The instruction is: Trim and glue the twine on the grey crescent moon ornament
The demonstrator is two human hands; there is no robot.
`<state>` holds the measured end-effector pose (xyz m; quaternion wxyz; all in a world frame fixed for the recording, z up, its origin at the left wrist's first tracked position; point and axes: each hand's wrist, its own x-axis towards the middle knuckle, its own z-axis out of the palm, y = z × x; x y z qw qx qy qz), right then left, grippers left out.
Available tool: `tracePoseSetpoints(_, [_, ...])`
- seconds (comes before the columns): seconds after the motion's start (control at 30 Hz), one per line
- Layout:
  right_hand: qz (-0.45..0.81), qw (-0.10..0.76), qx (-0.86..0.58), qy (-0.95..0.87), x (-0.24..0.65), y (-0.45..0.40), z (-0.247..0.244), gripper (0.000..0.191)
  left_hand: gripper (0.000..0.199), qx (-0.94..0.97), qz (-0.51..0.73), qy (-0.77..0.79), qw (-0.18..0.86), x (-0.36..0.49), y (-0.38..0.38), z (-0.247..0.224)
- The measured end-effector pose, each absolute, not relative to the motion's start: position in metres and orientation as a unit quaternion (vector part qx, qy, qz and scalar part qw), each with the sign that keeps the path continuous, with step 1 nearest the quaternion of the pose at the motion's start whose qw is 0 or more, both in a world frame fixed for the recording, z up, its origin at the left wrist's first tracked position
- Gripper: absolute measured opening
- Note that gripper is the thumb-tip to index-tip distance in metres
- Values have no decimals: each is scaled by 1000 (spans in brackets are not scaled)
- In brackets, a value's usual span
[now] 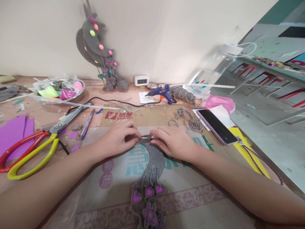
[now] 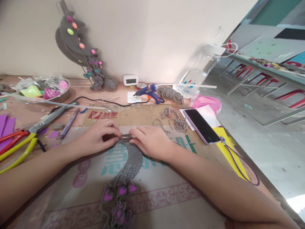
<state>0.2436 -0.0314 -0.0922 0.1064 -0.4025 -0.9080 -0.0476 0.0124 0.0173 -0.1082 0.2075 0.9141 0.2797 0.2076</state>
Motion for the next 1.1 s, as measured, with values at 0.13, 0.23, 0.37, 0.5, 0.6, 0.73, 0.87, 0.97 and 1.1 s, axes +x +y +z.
tracePoseSetpoints(0.13, [-54,81,-405,-909,242,-29,-93,25,15,914,210,279,208,13,18,-108])
tracePoseSetpoints(0.23, [-75,66,-391,-915,241,-29,-93,26,15,915,207,279,207,13,18,-108])
tracePoseSetpoints(0.37, [-88,58,-388,-916,241,-30,-94,26,13,909,211,293,210,13,17,-107])
tracePoseSetpoints(0.5, [-78,70,-388,-915,242,-30,-93,26,11,905,209,305,210,14,15,-104])
tracePoseSetpoints(0.6, [-66,102,-386,-914,245,-30,-92,26,12,908,201,302,210,14,14,-102])
tracePoseSetpoints(0.73, [-61,106,-391,-912,247,-30,-93,26,17,911,198,292,213,12,14,-100])
tracePoseSetpoints(0.87, [-61,77,-382,-919,246,-30,-94,28,21,920,192,266,214,11,15,-100])
tracePoseSetpoints(0.97, [-58,68,-382,-920,246,-29,-94,28,23,920,199,262,214,11,15,-101])
tracePoseSetpoints(1.1, [-45,56,-387,-919,245,-29,-93,27,24,920,201,261,213,12,15,-103])
